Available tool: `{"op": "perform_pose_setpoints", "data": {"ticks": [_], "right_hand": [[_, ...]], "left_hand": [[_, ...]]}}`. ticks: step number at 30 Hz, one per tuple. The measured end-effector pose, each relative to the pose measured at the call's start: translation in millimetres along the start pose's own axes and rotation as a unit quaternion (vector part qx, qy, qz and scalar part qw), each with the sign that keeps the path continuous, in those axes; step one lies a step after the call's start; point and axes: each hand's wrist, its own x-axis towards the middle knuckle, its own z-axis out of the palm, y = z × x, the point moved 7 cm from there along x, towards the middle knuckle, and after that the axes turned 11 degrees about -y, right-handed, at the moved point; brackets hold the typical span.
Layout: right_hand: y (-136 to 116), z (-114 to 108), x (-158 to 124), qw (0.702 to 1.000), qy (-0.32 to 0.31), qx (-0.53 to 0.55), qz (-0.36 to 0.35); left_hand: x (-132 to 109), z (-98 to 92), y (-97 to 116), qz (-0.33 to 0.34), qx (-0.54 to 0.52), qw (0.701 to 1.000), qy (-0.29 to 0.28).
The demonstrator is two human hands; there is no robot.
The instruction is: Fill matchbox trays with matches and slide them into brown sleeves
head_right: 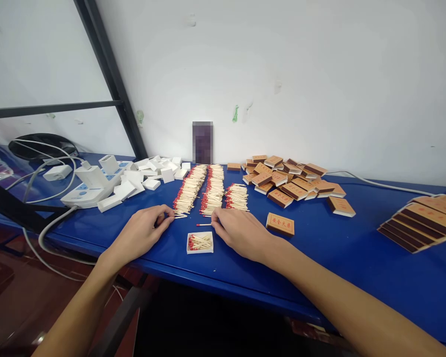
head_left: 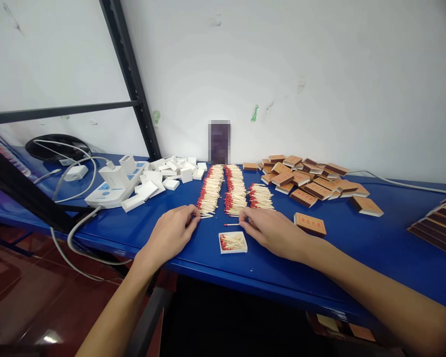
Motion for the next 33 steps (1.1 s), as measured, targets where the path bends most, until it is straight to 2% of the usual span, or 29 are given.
{"op": "perform_pose_setpoints", "data": {"ticks": [7, 10, 12, 16, 20, 22, 24, 27, 30, 33], "right_hand": [[-2, -5, -2, 1.000, -0.001, -0.003, -0.001], [-9, -14, -9, 0.998, 0.029, 0.044, -0.034], [-15, -16, -14, 0.995, 0.024, 0.075, -0.065], [-18, -11, -18, 0.993, -0.007, 0.089, -0.078], [0, -14, -16, 0.995, 0.062, 0.071, -0.022], [9, -13, -13, 0.996, 0.077, 0.043, 0.003], [13, -8, -9, 0.998, 0.066, 0.016, 0.007], [12, -2, -4, 0.999, 0.047, -0.012, 0.000], [11, 1, 1, 0.998, 0.032, -0.053, 0.029], [11, 1, 3, 0.994, 0.014, -0.088, 0.061]], "left_hand": [[2, 3.2, -3, 0.005, -0.019, 1.000, -0.017], [1, 1.1, -4, 0.018, -0.040, 0.999, -0.001], [-1, -2.2, 0, 0.032, -0.073, 0.997, 0.015], [-6, -3.1, 23, 0.063, -0.138, 0.988, 0.012], [-10, 5.3, 52, 0.093, -0.145, 0.985, -0.022], [-10, 8.2, 57, 0.101, -0.139, 0.985, -0.030], [-8, 7.4, 51, 0.090, -0.127, 0.988, -0.021], [-5, 0.0, 26, 0.040, -0.078, 0.996, 0.016], [-2, -1.1, 5, -0.006, -0.021, 1.000, 0.000], [0, 1.4, 0, -0.010, 0.000, 1.000, -0.025]]}}
